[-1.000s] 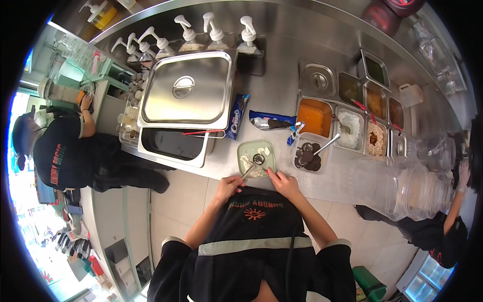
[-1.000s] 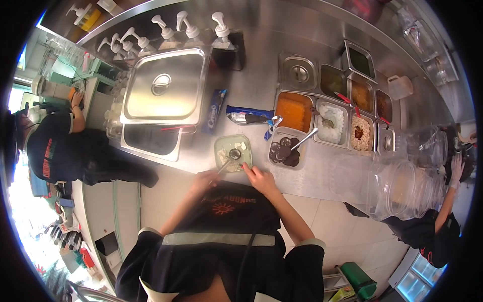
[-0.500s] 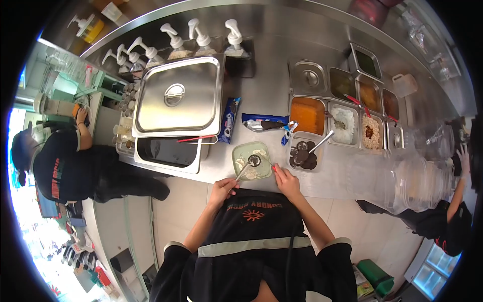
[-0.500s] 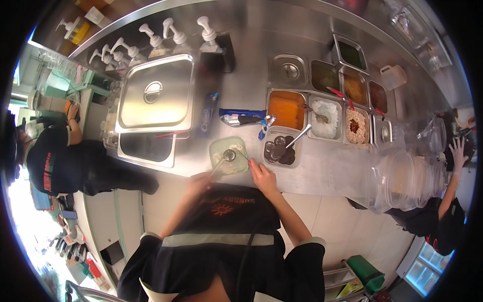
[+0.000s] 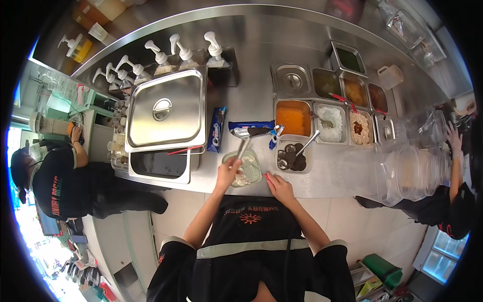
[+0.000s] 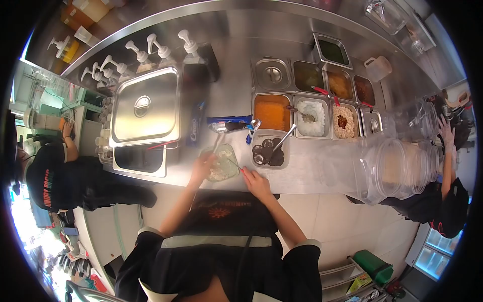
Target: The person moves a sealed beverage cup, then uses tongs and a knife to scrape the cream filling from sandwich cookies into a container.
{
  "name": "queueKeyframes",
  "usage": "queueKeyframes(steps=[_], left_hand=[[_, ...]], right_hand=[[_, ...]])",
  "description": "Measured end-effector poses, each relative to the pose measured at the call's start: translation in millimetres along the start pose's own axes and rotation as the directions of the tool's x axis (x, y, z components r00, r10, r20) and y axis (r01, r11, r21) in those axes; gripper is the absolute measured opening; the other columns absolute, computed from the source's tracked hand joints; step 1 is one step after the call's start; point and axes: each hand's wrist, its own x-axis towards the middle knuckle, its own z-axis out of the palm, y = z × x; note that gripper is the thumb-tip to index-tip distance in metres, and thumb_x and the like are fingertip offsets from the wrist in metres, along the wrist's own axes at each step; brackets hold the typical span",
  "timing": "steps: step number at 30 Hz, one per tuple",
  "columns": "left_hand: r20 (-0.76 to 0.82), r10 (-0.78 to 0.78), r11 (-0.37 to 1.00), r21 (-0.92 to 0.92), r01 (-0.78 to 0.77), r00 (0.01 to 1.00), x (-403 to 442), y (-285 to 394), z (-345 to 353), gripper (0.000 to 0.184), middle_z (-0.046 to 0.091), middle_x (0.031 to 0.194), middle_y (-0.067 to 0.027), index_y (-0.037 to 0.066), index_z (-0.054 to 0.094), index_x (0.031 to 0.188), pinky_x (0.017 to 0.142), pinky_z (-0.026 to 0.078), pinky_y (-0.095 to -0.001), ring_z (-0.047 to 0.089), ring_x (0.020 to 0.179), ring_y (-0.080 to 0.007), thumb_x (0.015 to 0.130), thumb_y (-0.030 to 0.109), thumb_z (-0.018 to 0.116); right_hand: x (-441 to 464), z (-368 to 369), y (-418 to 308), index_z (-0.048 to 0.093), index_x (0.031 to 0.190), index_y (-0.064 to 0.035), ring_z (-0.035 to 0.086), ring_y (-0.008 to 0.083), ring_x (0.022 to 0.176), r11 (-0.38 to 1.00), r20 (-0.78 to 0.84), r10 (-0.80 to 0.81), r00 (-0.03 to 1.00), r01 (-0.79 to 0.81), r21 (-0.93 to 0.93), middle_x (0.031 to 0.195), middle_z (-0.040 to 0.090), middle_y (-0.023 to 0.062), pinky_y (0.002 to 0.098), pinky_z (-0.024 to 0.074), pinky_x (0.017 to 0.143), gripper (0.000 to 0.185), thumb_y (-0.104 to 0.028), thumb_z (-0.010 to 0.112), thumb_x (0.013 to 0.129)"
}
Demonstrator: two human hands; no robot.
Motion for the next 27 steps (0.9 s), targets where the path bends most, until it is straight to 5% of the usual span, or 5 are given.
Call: queueKeyframes(steps=[4,13,27], left_hand=[[0.052,-0.032,0.996,0.086,0.027,0.998,39.7,-12.4,-7.8,0.036,0.063,0.083,-0.0069,-0.002,0.056,0.105,0.045,0.04,-0.0214,0.059,0.055,-0.0106,0.085,0.028,0.053],[0.208,-0.233,0.965,-0.071,0.252,0.95,81.3,1.7,-5.0,0.024,0.063,0.082,-0.0012,0.005,0.061,0.097,0.041,0.03,-0.018,0.052,0.056,-0.0052,0.084,0.024,0.055],[0.031,0.004,0.994,0.108,-0.007,1.0,-16.7,8.3,-53.9,0.025,0.063,0.073,-0.0068,-0.004,0.059,0.101,0.05,0.045,-0.0214,0.056,0.056,-0.009,0.083,0.014,0.055]], right_hand=[[-1.6,-0.4,3.2,0.054,0.111,-0.0148,0.055,0.0279,0.053,1.0,-0.003,-0.015,1.0,0.015,0.012,0.075,0.053,0.0067,0.0371,0.0474,0.047,0.032,-0.02,0.056,0.08],[-2.1,-4.7,0.6,0.055,0.111,-0.0136,0.056,0.0268,0.058,1.0,0.045,-0.019,0.999,0.019,0.01,0.075,0.055,0.007,0.0348,0.0477,0.05,0.031,-0.021,0.057,0.081],[26.1,-7.8,-20.1,0.056,0.105,-0.0099,0.055,0.0284,0.048,0.995,-0.064,0.053,0.997,-0.059,-0.084,0.066,0.053,0.0083,0.0372,0.0465,0.043,0.025,-0.018,0.055,0.081]])
